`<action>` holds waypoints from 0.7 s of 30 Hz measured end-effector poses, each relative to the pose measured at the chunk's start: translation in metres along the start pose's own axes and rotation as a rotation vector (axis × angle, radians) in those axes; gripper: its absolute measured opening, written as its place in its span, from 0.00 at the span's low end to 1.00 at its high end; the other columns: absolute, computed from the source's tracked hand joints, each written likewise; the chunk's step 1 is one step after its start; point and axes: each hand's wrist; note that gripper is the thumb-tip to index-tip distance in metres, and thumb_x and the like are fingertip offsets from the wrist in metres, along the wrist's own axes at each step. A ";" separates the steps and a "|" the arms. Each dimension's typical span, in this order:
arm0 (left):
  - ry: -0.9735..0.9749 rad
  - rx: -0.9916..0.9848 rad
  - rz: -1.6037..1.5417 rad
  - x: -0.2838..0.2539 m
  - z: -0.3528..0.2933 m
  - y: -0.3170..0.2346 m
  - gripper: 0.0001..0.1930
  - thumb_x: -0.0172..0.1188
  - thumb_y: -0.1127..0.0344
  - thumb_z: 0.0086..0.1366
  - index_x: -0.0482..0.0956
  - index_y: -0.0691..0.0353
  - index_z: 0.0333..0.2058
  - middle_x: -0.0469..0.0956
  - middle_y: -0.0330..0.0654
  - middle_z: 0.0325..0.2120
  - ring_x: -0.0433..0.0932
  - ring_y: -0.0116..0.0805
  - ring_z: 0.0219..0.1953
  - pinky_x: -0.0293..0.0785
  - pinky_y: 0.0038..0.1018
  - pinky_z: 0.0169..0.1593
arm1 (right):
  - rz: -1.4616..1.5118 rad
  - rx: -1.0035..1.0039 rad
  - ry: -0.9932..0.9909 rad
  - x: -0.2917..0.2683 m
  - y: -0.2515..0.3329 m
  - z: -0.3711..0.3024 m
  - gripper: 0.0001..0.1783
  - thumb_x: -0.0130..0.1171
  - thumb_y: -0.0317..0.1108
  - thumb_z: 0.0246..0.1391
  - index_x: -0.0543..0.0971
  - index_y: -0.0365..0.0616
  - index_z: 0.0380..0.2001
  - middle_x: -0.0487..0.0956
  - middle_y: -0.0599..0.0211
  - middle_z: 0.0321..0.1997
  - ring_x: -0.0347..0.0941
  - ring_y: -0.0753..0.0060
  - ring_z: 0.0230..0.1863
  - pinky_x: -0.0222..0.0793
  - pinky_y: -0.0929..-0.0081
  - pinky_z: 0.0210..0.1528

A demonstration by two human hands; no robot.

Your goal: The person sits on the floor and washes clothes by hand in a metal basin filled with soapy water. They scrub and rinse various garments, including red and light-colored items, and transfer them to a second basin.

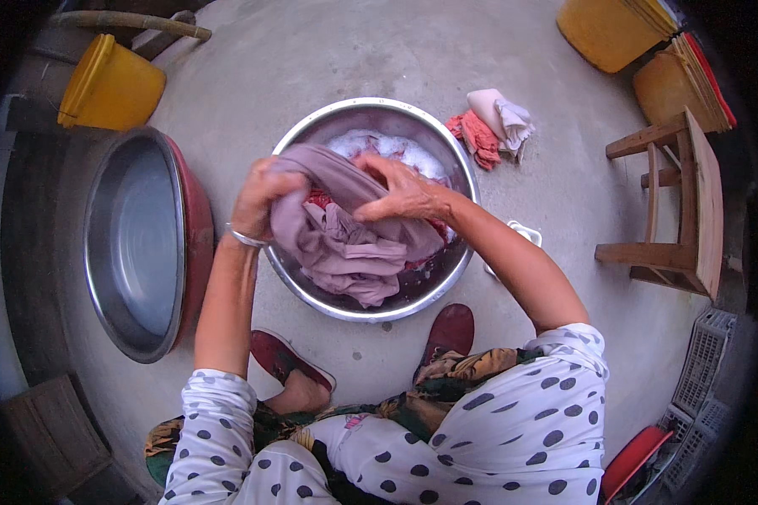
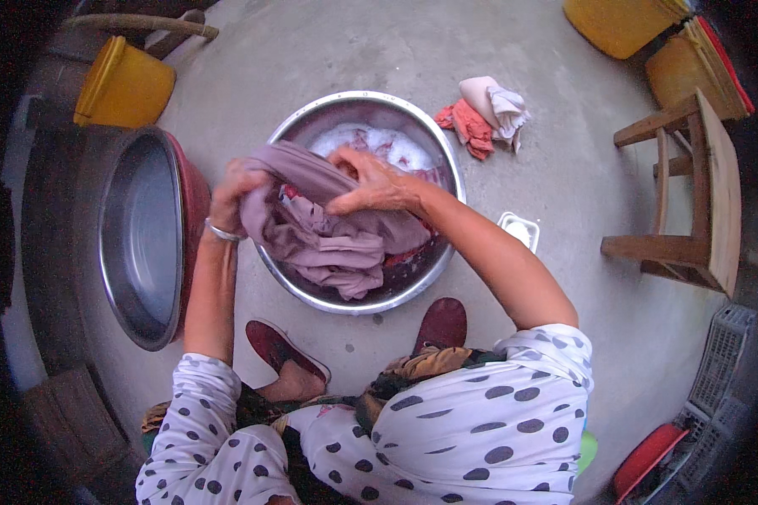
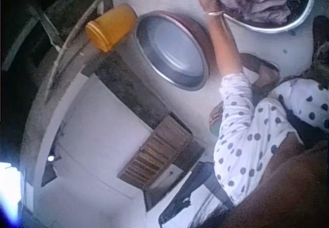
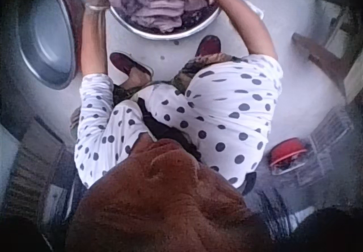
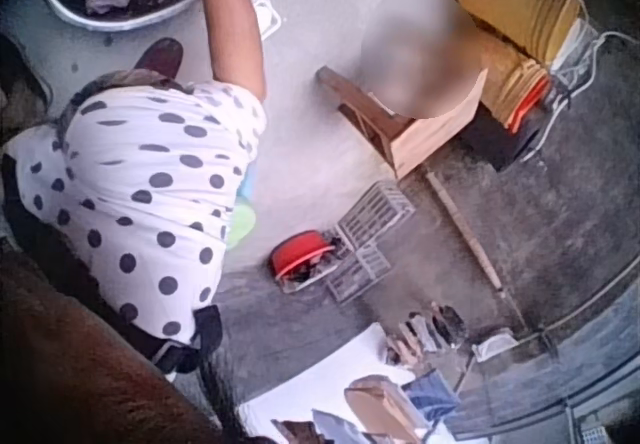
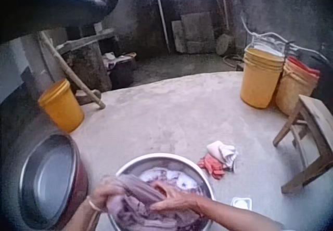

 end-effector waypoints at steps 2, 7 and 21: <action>-0.180 0.055 -0.319 0.013 -0.002 -0.006 0.18 0.53 0.64 0.53 0.71 0.74 0.38 0.75 0.49 0.34 0.77 0.37 0.36 0.75 0.28 0.42 | 0.006 0.029 -0.077 -0.008 -0.022 -0.005 0.25 0.60 0.38 0.38 0.68 0.40 0.42 0.71 0.64 0.39 0.67 0.74 0.39 0.62 0.78 0.44; -0.228 -0.135 -0.436 -0.001 0.007 0.070 0.28 0.38 0.81 0.51 0.53 0.64 0.54 0.60 0.57 0.52 0.68 0.54 0.50 0.74 0.44 0.46 | 0.825 -0.133 -0.722 -0.017 -0.026 0.025 0.08 0.46 0.24 0.44 0.73 0.38 0.29 0.75 0.64 0.31 0.72 0.71 0.36 0.71 0.73 0.38; -0.628 -0.190 -0.610 0.081 0.025 0.097 0.13 0.44 0.53 0.62 0.72 0.54 0.28 0.73 0.33 0.20 0.69 0.26 0.17 0.66 0.23 0.20 | -0.930 -0.313 -0.412 0.035 -0.014 0.029 0.09 0.51 0.39 0.43 0.74 0.47 0.20 0.76 0.57 0.21 0.75 0.60 0.23 0.68 0.60 0.21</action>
Point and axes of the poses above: each hand's wrist, its own z-axis towards the middle knuckle, its own x-axis out of the palm, y = z × x
